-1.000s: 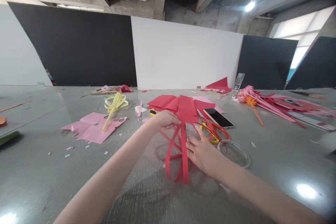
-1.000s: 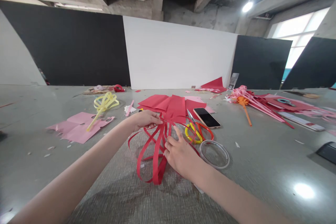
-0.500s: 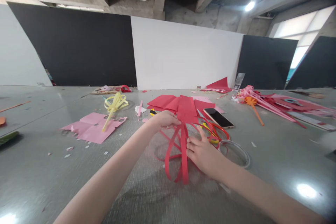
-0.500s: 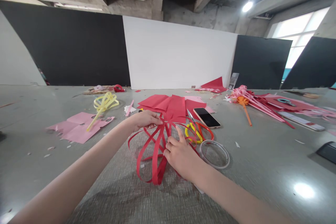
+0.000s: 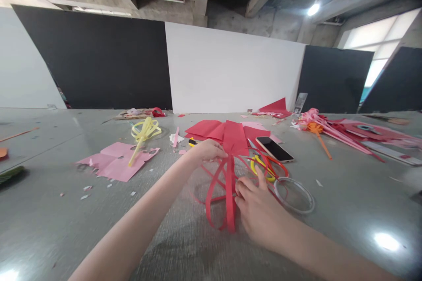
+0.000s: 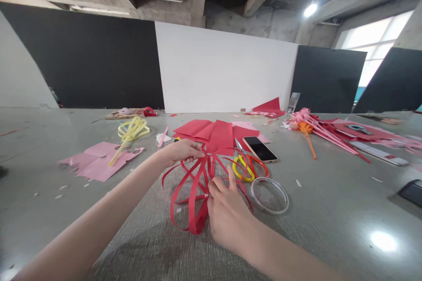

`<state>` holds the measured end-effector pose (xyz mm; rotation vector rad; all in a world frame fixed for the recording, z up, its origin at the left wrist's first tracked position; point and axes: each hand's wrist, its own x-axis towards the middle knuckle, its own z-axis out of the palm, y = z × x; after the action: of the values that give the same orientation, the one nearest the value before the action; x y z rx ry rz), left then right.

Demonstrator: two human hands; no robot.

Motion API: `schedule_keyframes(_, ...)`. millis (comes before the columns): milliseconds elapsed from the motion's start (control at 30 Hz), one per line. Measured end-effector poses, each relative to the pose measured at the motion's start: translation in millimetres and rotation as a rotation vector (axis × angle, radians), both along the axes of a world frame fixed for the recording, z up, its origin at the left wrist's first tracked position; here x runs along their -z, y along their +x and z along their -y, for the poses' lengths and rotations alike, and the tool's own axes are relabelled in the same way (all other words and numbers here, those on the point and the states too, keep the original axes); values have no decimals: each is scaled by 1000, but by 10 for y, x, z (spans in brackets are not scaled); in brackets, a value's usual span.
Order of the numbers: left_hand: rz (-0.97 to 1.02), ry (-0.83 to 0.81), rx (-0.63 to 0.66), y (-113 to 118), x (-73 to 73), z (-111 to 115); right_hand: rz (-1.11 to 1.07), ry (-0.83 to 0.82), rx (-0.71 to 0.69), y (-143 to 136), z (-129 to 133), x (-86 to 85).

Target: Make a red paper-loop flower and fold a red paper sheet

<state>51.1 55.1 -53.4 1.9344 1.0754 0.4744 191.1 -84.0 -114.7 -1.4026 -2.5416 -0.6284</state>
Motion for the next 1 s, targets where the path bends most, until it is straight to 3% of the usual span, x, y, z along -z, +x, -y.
schedule_keyframes(200, -9, 79, -34, -17, -53, 53, -322, 269, -23, 121, 77, -309)
schedule_keyframes(400, 8, 130, -65, -13, -116, 111, -569, 199, -208, 181, 92, -367)
schedule_keyframes(500, 31, 155, -91, -32, -165, 114, -825, 308, -116, 300, 21, -376)
schedule_keyframes(533, 41, 163, -101, -45, -182, 111, -862, 277, -53, 344, -4, -383)
schedule_keyframes(600, 55, 177, -119, -75, -216, 99, -829, 35, 45, 406, -35, -396)
schedule_keyframes(700, 61, 194, -120, -116, -246, 84, -615, -304, 40, 409, -26, -394)
schedule_keyframes(833, 47, 211, -83, -121, -236, 101, -312, -338, -8, 343, -16, -295)
schedule_keyframes(1000, 24, 219, -50, -78, -197, 140, -171, -344, -86, 352, -79, -132)
